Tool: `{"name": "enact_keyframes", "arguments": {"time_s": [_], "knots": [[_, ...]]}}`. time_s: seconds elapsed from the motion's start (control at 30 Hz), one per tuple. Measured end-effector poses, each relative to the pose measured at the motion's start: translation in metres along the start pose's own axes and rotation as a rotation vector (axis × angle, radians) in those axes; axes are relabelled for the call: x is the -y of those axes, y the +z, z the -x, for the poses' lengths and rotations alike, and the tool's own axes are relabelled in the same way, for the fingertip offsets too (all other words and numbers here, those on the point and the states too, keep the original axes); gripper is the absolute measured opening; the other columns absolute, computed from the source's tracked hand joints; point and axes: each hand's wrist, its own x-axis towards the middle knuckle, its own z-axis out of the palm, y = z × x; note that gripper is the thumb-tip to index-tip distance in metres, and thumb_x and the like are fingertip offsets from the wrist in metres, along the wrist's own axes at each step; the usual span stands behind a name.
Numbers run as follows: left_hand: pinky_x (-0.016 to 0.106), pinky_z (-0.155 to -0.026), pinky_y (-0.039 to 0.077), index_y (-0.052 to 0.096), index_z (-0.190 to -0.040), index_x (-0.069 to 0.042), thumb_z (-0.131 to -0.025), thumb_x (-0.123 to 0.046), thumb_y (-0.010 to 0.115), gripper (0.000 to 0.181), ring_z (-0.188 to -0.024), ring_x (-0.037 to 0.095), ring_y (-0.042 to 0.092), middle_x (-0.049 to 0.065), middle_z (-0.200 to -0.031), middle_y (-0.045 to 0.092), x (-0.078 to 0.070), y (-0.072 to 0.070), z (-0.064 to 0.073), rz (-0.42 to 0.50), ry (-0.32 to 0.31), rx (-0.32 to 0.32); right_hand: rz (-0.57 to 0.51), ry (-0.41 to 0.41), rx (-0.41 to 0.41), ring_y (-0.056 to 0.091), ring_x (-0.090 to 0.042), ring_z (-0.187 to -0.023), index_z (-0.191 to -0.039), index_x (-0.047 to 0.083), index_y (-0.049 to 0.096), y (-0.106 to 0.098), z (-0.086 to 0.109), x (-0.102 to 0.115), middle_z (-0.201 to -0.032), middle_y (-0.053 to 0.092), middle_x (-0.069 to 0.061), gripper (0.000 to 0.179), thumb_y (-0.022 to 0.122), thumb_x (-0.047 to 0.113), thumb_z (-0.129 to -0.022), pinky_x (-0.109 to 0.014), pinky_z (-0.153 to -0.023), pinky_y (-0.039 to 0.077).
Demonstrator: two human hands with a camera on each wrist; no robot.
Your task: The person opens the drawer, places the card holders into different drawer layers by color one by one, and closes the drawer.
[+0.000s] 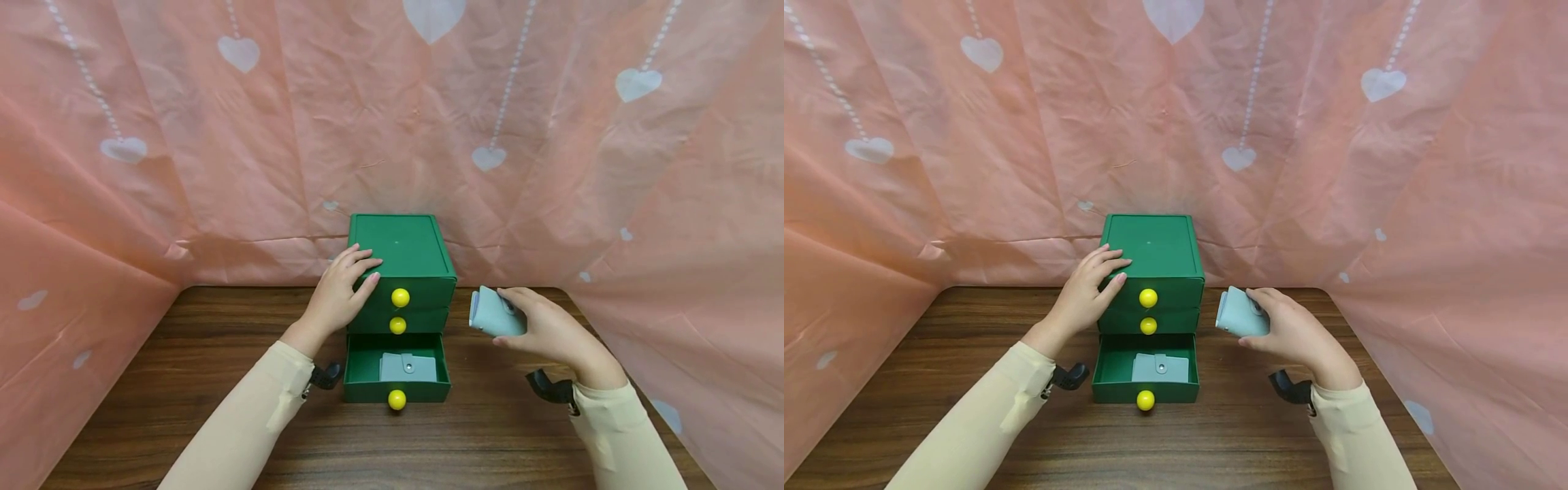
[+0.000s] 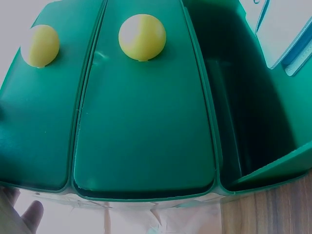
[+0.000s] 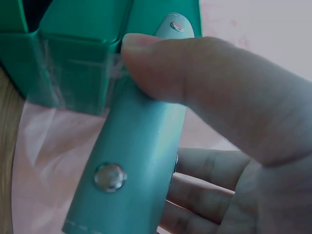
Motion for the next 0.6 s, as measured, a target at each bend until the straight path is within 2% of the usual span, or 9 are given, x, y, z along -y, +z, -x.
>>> {"name": "enact_keyframes", "arguments": {"time_s": [0.23, 0.43, 0.6], "knots": [[0.054, -0.118, 0.024, 0.063, -0.136, -0.018, -0.106, -0.038, 0.049, 0.039, -0.149, 0.022, 0.026, 0.005, -0.148, 0.050, 0.000, 0.000, 0.000, 0.002, -0.006, 0.005, 0.000, -0.029, -0.011, 0.056, -0.031, -0.109, -0.144, -0.003, 0.049, -0.001, 0.002, 0.016, -0.137, 0.053, -0.019, 0.085, 0.087, 0.033, -0.078, -0.046, -0.084, 0.049], [0.054, -0.118, 0.024, 0.063, -0.136, -0.018, -0.106, -0.038, 0.049, 0.039, -0.149, 0.023, 0.027, 0.006, -0.148, 0.050, -0.001, -0.001, -0.001, 0.002, -0.004, 0.003, -0.010, -0.043, -0.013, 0.055, -0.029, -0.114, -0.147, 0.001, 0.048, 0.000, 0.002, 0.029, -0.142, 0.051, -0.014, 0.087, 0.087, 0.035, -0.078, -0.045, -0.088, 0.048], [0.054, -0.118, 0.023, 0.063, -0.136, -0.018, -0.106, -0.038, 0.049, 0.039, -0.149, 0.022, 0.026, 0.006, -0.148, 0.050, -0.001, -0.001, -0.001, -0.002, -0.003, 0.003, -0.028, -0.084, -0.026, 0.055, -0.029, -0.116, -0.145, 0.001, 0.049, 0.003, 0.000, 0.038, -0.141, 0.052, -0.014, 0.085, 0.088, 0.033, -0.077, -0.047, -0.090, 0.048]]}}
